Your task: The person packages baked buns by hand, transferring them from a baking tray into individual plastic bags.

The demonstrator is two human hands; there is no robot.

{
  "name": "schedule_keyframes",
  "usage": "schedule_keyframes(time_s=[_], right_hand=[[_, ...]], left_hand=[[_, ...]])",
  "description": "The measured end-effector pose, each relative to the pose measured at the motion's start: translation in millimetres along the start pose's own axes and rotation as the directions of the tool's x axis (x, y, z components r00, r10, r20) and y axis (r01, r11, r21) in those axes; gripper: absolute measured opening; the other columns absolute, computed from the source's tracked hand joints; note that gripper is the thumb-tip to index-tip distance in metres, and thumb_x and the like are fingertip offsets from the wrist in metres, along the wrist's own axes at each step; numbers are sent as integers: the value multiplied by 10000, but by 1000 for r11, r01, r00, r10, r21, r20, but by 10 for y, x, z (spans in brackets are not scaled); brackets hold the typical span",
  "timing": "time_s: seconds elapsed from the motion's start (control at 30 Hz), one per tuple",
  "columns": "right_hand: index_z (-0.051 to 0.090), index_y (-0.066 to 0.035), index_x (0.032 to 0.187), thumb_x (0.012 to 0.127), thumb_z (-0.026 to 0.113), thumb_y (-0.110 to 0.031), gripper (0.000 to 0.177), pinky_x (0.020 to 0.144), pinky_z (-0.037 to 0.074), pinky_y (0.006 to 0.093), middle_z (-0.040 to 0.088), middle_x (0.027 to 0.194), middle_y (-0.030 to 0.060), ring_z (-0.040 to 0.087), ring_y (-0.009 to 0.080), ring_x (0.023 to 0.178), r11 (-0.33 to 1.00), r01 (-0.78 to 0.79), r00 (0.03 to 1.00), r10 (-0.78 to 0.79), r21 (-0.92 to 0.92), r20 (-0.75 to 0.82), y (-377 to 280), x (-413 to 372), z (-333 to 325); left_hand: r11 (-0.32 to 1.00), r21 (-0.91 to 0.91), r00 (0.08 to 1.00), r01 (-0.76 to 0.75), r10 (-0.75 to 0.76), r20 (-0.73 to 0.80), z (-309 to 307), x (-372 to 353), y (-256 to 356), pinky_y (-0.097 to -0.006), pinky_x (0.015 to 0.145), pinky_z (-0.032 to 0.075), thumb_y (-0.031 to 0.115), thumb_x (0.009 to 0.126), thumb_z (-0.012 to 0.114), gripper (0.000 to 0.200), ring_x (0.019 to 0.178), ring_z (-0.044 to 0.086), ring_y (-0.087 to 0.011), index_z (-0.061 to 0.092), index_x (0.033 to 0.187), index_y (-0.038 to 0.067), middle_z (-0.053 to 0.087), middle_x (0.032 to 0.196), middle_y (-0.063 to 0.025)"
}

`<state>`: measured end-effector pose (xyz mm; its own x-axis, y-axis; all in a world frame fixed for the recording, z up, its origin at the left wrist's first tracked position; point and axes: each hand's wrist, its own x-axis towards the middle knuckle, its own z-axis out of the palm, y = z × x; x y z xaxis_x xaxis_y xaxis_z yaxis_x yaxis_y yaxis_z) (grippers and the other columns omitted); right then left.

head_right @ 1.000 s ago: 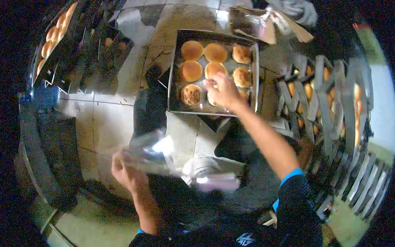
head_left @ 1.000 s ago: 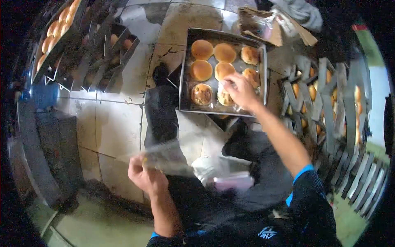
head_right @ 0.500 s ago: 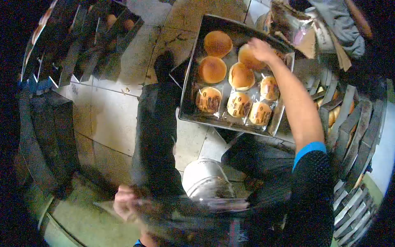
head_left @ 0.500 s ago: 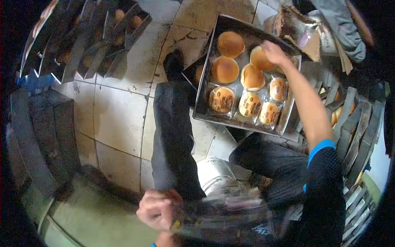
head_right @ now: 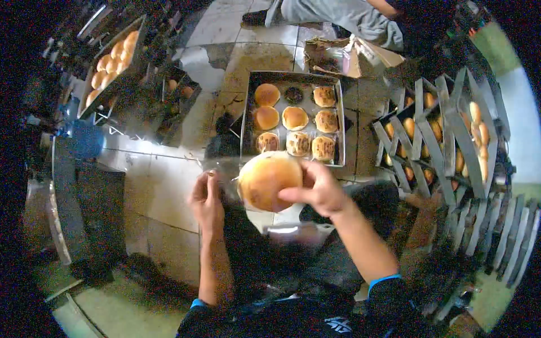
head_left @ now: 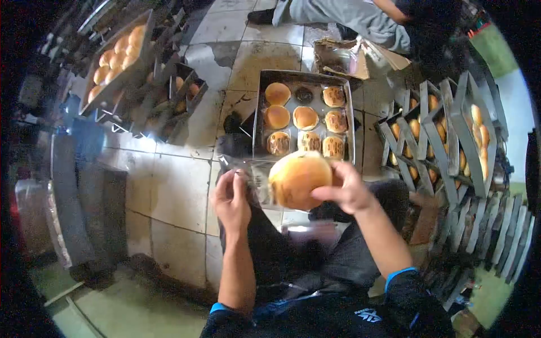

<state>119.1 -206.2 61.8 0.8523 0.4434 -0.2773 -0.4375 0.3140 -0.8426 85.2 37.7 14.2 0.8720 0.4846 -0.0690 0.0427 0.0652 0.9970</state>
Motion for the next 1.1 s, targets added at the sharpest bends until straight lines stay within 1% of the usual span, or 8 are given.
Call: schedule_keyframes(time_s=[0.13, 0.2, 0.27, 0.5, 0.6, 0.7, 0.93, 1.1], right_hand=[[619, 47, 1201, 732, 756, 44, 488, 927, 534, 338, 649, 1179, 175, 669, 279, 1063, 493, 382, 846, -527, -782, 81, -33, -677, 657], [631, -48, 1251, 707, 722, 11, 555, 988, 514, 410, 624, 1223, 152, 625, 360, 1122, 127, 598, 618, -702, -792, 354, 76, -785, 809], [607, -74, 1310, 741, 660, -62, 572, 1065, 452, 470, 546, 1349, 174, 538, 372, 1254, -64, 656, 544, -651, -752, 530, 86, -835, 877], [522, -114, 1402, 859, 529, -203, 550, 1170, 280, 525, 412, 1498, 204, 380, 380, 1402, -130, 723, 503, -575, -679, 646, -296, -1196, 1188], [532, -150, 1397, 856, 522, -239, 548, 1171, 278, 528, 394, 1511, 206, 374, 388, 1403, -206, 732, 488, -506, -649, 711, -295, -1341, 1207], [531, -166, 1400, 845, 531, -238, 559, 1170, 276, 535, 395, 1509, 207, 382, 391, 1396, -267, 689, 512, -478, -673, 714, -286, -1401, 1263], [561, -114, 1356, 860, 559, -216, 506, 1160, 286, 543, 391, 1481, 252, 340, 440, 1401, -197, 648, 564, -526, -736, 637, -279, -1347, 1307], [572, 32, 1273, 843, 590, -131, 461, 1143, 312, 508, 405, 1430, 282, 370, 440, 1361, 28, 566, 696, -552, -824, 460, -163, -1284, 1363]], left_hand=[[830, -454, 946, 325, -291, 145, 43, -461, 519, -344, 854, 513, 496, 1016, 432, 571, 1079, 576, -207, 448, 1390, 64, 607, 1178, -124], [467, -721, 858, 512, -230, 460, 139, -725, 755, -437, 992, 454, 612, 975, 379, 680, 1179, 538, -308, 377, 1446, 121, 550, 1287, -168], [619, -688, 917, 379, -155, 367, 186, -982, 880, -444, 1025, 429, 564, 986, 377, 639, 1191, 534, -326, 385, 1436, 111, 549, 1289, -178], [786, -618, 981, 21, 104, 165, 234, -1675, 1442, -572, 1138, 309, 637, 885, 383, 878, 1351, 399, -458, 318, 1484, -2, 384, 1485, -259], [548, -782, 889, 296, 142, 435, -108, -1541, 1645, -505, 1147, 316, 682, 799, 535, 1063, 1387, 369, -386, 164, 1527, 3, 290, 1532, -246], [832, -543, 945, 115, 77, 318, -122, -1654, 1520, -567, 1105, 358, 690, 828, 425, 988, 1361, 381, -446, 142, 1544, 71, 291, 1525, -261], [491, -840, 875, 230, 274, 399, 145, -1489, 1732, -518, 1147, 294, 479, 887, 481, 823, 1368, 379, -402, 211, 1528, 39, 382, 1481, -237], [841, -480, 963, 249, -161, 216, 188, -1301, 1294, -455, 1044, 418, 429, 885, 500, 689, 1219, 519, -303, 354, 1446, 58, 501, 1354, -193]])
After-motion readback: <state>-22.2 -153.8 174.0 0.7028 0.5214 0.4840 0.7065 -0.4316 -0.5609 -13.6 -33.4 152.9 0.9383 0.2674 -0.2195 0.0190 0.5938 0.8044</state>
